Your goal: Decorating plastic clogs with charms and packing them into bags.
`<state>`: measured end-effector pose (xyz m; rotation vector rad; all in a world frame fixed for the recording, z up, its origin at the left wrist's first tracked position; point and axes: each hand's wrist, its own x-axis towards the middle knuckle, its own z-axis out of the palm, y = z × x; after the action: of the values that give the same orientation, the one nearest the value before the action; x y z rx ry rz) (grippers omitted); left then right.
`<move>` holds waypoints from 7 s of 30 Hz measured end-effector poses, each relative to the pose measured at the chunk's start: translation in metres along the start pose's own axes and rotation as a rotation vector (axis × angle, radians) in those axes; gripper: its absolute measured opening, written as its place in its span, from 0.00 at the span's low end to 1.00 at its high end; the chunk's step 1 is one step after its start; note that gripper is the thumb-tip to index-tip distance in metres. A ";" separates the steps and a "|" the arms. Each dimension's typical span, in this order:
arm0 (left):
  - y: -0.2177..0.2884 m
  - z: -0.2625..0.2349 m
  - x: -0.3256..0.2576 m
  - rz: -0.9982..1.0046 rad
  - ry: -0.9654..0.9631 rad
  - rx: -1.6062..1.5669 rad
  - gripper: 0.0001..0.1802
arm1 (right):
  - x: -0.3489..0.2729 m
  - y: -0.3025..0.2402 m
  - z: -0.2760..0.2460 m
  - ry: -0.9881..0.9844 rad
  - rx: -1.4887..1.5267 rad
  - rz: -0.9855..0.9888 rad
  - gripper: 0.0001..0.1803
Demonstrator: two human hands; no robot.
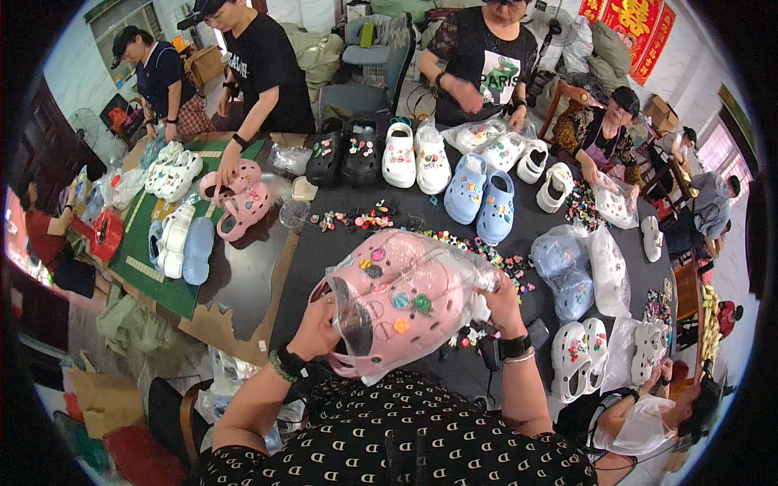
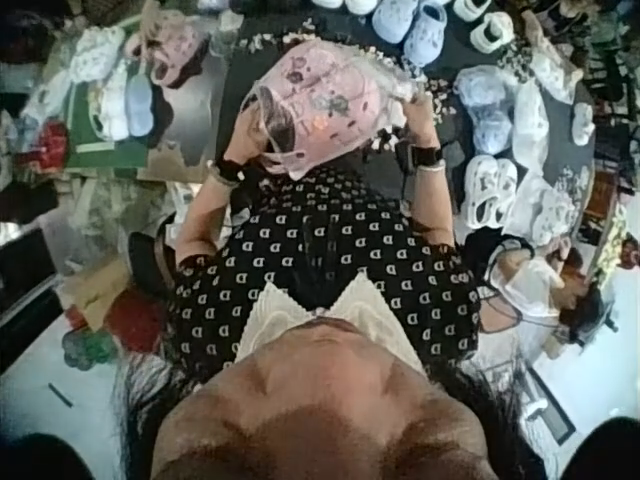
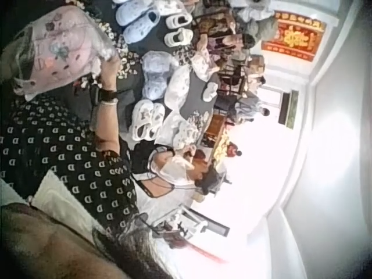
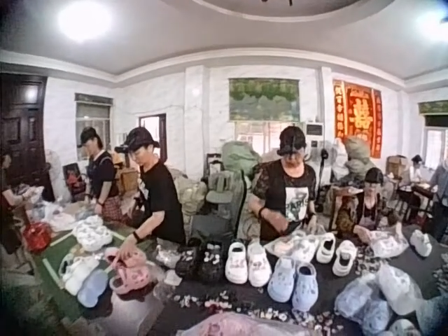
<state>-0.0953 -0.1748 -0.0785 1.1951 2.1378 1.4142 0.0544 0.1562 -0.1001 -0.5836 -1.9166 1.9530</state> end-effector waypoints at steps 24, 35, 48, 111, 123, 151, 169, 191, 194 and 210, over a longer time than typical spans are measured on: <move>-0.009 0.002 0.004 -0.050 0.238 0.206 0.14 | -0.004 0.034 0.044 -0.166 -0.037 0.098 0.09; -0.006 -0.007 -0.006 0.139 0.149 0.332 0.16 | 0.002 0.035 -0.023 -0.335 0.720 0.112 0.41; -0.034 0.014 -0.006 0.188 0.073 0.364 0.09 | 0.032 0.024 -0.053 0.699 0.420 -0.227 0.14; 0.074 0.009 0.011 0.648 -0.077 -0.151 0.03 | -0.038 -0.098 0.081 -0.737 -0.415 -0.151 0.14; 0.059 0.017 -0.010 -0.145 0.167 -0.491 0.43 | -0.016 -0.047 0.074 0.058 -0.178 -0.548 0.14; 0.052 0.026 -0.018 -0.002 0.272 -0.671 0.30 | -0.020 -0.027 0.141 -0.367 -0.176 -0.368 0.34; 0.037 -0.002 -0.037 -0.179 0.007 -0.320 0.25 | -0.028 -0.034 0.166 -0.516 -0.451 -0.306 0.11; -0.096 0.020 -0.002 0.014 0.000 0.504 0.25 | -0.008 0.025 0.099 -0.278 -0.703 -0.470 0.11; -0.124 0.050 0.010 0.246 0.099 0.612 0.19 | -0.015 0.058 0.065 -0.290 -0.851 -0.404 0.10; -0.109 0.021 0.005 -0.245 0.045 0.268 0.13 | -0.011 0.046 0.072 -0.476 -0.983 -0.228 0.14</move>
<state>-0.1363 -0.1761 -0.1819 0.9502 2.4662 1.0869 0.0287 0.0877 -0.1447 -0.0826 -3.0535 0.9494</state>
